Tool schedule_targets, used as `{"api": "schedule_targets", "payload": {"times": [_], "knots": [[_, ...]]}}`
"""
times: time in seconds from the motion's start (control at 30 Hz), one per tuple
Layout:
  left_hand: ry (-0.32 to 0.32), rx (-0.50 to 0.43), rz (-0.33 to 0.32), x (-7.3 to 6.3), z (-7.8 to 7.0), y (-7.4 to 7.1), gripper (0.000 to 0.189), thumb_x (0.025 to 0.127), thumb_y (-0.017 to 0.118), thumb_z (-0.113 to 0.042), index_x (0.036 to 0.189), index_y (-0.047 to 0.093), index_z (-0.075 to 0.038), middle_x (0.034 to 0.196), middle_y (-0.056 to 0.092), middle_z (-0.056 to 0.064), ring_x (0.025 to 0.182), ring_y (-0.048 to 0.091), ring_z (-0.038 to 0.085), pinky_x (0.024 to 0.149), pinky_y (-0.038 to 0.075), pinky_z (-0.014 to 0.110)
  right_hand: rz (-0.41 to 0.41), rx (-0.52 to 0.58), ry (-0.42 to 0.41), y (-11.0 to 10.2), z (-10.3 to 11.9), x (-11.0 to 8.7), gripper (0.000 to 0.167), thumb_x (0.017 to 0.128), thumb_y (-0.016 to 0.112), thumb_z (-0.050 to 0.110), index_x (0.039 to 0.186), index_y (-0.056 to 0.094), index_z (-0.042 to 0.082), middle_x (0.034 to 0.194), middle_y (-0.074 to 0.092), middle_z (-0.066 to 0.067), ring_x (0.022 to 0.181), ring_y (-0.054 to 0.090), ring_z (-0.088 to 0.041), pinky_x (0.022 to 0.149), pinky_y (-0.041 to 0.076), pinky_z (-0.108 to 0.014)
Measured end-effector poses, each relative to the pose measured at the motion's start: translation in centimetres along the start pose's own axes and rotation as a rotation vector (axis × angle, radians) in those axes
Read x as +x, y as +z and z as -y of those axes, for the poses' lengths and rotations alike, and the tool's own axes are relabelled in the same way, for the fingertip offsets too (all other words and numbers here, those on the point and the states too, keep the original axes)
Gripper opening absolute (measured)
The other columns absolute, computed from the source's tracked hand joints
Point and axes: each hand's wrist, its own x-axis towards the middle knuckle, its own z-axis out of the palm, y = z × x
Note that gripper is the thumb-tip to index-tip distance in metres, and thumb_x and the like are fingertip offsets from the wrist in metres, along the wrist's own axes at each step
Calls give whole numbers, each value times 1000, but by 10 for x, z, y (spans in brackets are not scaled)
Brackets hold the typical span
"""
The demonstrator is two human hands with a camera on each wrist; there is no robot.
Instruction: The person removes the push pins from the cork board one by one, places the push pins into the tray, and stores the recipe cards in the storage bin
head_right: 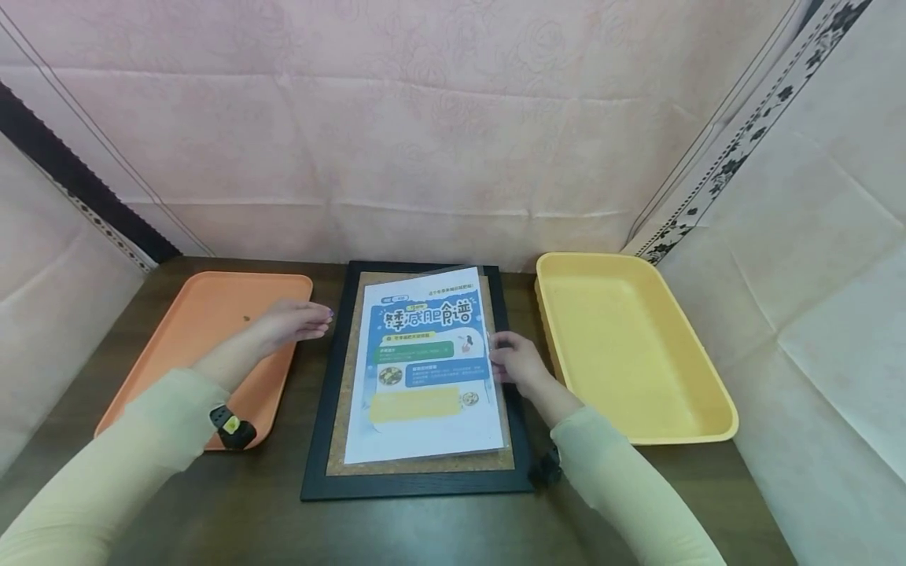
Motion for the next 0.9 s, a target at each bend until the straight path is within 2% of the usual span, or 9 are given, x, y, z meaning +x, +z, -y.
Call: {"api": "schedule_targets", "payload": {"times": [0.23,0.3,0.33,0.43,0.53,0.6,0.67,0.77,0.9], "knots": [[15,-39,30,-5,2,-3,44,97,49,-20,130,44,10,104,61,6,84,61,6,78,52,15,-36,-64,-36,-17,4,-6,38,98,45,15,135,44,7,117,62,-20,92,68,-22,82,55,-36],[22,-49,40,-7,2,-4,45,97,49,-19,130,43,11,100,62,2,84,61,5,78,52,14,-36,-66,-58,-26,6,-9,42,97,44,13,138,41,6,120,60,-23,93,67,-21,83,55,-36],[26,-50,43,-8,2,-4,45,97,49,-19,130,43,11,97,62,0,84,61,5,77,52,14,-27,-34,-32,-31,8,-13,43,98,43,15,140,39,10,122,59,-21,95,66,-21,84,55,-37],[45,-48,48,-13,2,-7,45,98,47,-16,131,41,13,90,60,-6,81,60,2,77,52,13,-35,-25,-44,-46,14,-20,48,97,42,15,144,34,10,129,53,-23,92,65,-14,83,54,-32],[49,-46,44,-17,6,-12,45,98,46,-16,131,39,14,89,60,-7,81,60,1,77,52,13,-43,-8,-49,-62,21,-25,49,98,42,16,145,32,10,132,51,-23,87,63,-5,82,53,-26],[45,-52,40,-20,10,-15,45,98,46,-16,131,39,14,93,60,-4,82,60,2,77,52,13,-67,-32,-88,-73,26,-25,49,97,44,13,144,32,6,122,59,-18,82,61,0,80,53,-22],[41,-50,39,-24,13,-19,47,98,47,-18,132,38,14,99,61,-1,85,61,2,78,52,13,-69,-6,-97,-82,30,-26,50,97,45,12,144,31,5,104,66,-4,81,61,1,79,52,-20],[36,-53,30,-28,18,-24,47,98,47,-18,132,39,13,102,60,0,86,62,2,78,52,14,-74,10,-96,-99,35,-27,52,96,47,13,144,30,5,84,62,19,79,61,3,76,52,-18],[40,-79,31,-31,20,-28,46,98,46,-17,132,39,13,100,61,-4,86,62,2,78,52,14,-63,12,-90,-125,39,-31,53,98,45,15,146,25,6,80,61,25,79,60,4,75,50,-17]]}}
